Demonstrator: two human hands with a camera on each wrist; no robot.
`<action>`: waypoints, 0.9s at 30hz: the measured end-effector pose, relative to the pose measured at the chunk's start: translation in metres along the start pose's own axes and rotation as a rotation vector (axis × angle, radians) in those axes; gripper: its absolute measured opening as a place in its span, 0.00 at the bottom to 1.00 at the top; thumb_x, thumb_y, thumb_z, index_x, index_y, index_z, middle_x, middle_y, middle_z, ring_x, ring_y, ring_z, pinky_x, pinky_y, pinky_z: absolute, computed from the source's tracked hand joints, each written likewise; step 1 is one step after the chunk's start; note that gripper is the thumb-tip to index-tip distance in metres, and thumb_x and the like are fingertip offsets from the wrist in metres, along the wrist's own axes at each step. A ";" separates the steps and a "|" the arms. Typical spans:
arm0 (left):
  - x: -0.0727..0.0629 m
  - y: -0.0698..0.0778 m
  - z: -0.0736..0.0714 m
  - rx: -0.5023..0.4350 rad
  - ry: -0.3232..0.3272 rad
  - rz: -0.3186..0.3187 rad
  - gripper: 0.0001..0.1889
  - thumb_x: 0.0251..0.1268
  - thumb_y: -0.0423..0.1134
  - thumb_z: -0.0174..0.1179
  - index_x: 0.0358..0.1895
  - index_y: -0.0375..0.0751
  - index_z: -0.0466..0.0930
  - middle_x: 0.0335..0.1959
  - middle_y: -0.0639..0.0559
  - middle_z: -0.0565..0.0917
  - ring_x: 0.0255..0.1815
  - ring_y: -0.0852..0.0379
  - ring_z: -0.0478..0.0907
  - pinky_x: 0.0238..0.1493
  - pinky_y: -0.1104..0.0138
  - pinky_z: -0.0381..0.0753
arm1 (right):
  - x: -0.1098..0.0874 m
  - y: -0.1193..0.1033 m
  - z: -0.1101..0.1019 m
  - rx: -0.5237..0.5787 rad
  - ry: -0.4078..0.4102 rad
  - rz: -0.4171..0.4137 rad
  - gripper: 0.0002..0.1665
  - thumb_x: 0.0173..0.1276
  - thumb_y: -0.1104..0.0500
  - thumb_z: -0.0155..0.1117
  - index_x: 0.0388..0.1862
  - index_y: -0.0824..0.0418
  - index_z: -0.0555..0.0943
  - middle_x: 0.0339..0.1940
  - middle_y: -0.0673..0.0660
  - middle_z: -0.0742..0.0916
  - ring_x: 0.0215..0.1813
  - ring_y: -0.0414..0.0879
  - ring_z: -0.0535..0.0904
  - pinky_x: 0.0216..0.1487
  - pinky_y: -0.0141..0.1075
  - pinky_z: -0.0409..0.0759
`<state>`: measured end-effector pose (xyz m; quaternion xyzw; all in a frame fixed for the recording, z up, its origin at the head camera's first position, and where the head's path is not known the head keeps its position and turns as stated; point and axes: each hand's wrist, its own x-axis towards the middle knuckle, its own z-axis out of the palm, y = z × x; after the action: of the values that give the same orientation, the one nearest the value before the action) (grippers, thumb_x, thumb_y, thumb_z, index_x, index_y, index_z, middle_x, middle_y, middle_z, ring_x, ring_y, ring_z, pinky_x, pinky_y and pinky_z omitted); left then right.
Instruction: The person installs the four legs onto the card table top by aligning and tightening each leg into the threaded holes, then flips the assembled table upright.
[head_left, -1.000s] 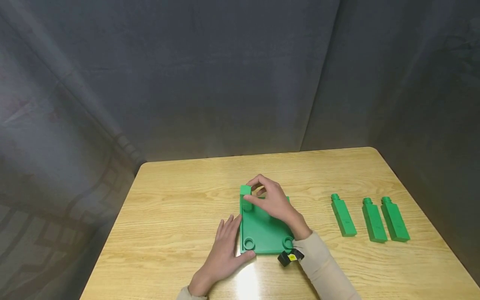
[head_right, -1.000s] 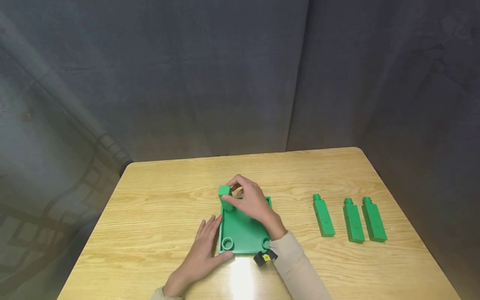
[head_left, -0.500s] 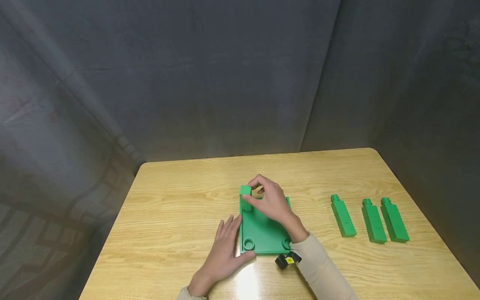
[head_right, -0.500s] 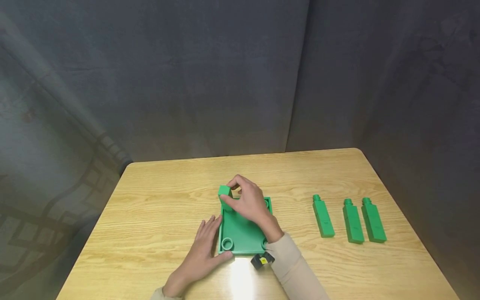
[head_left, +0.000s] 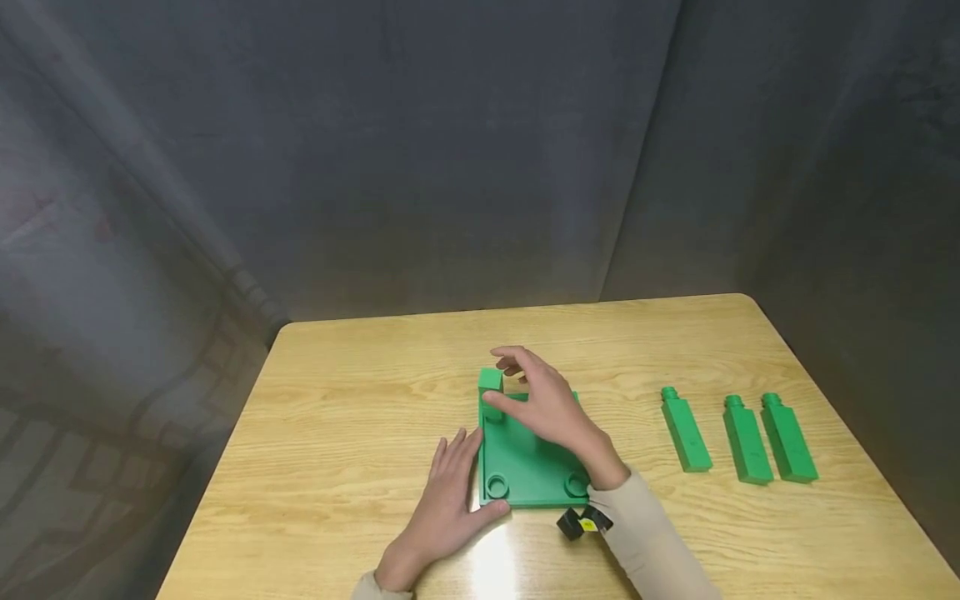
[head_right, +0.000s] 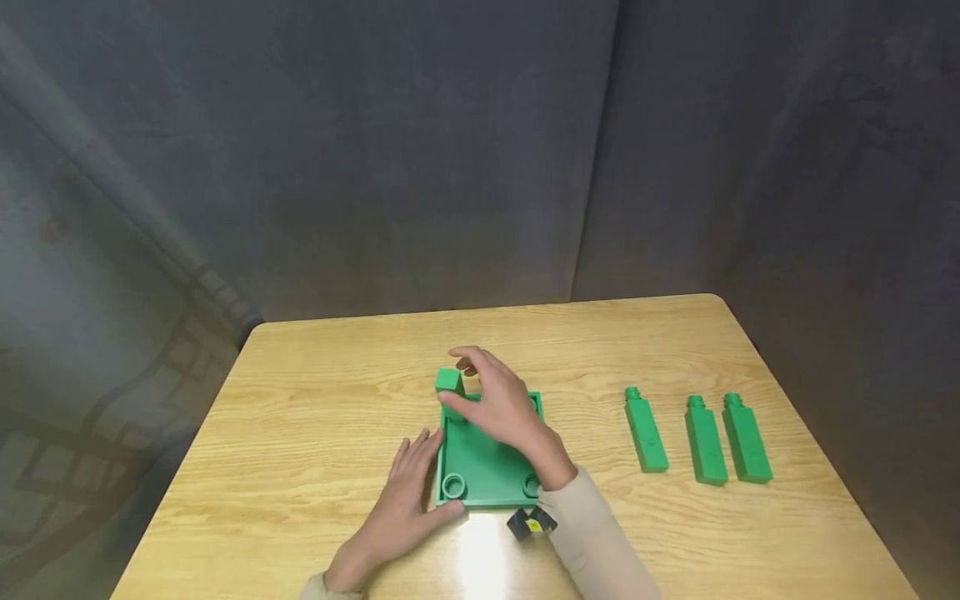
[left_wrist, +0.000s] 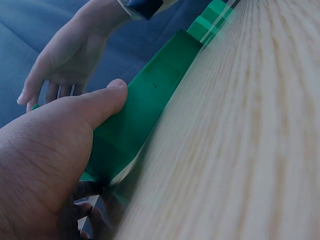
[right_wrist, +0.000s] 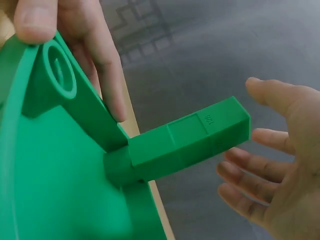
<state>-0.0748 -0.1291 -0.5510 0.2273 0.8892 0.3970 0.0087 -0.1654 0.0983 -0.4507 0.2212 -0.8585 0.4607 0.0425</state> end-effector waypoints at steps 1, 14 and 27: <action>0.000 0.000 0.000 0.000 0.002 0.002 0.55 0.72 0.64 0.70 0.91 0.38 0.54 0.90 0.42 0.62 0.91 0.34 0.52 0.92 0.57 0.28 | -0.002 -0.001 -0.002 -0.016 0.004 -0.002 0.39 0.77 0.51 0.78 0.81 0.58 0.75 0.65 0.60 0.87 0.65 0.57 0.86 0.67 0.58 0.87; 0.001 -0.006 0.005 0.045 0.041 0.032 0.55 0.72 0.64 0.70 0.91 0.39 0.55 0.89 0.43 0.63 0.90 0.33 0.54 0.92 0.56 0.30 | -0.047 -0.011 -0.030 -0.154 0.138 -0.041 0.36 0.78 0.55 0.76 0.81 0.55 0.76 0.65 0.57 0.89 0.67 0.57 0.85 0.61 0.63 0.86; 0.000 -0.001 0.002 0.013 0.015 -0.002 0.56 0.70 0.63 0.71 0.90 0.37 0.55 0.89 0.41 0.63 0.91 0.34 0.52 0.91 0.62 0.25 | -0.120 0.027 -0.064 -0.108 0.369 -0.067 0.39 0.73 0.75 0.71 0.80 0.56 0.77 0.61 0.57 0.89 0.65 0.39 0.80 0.67 0.24 0.72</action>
<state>-0.0743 -0.1280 -0.5533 0.2236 0.8920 0.3929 0.0009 -0.0766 0.2035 -0.4684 0.1588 -0.8517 0.4452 0.2264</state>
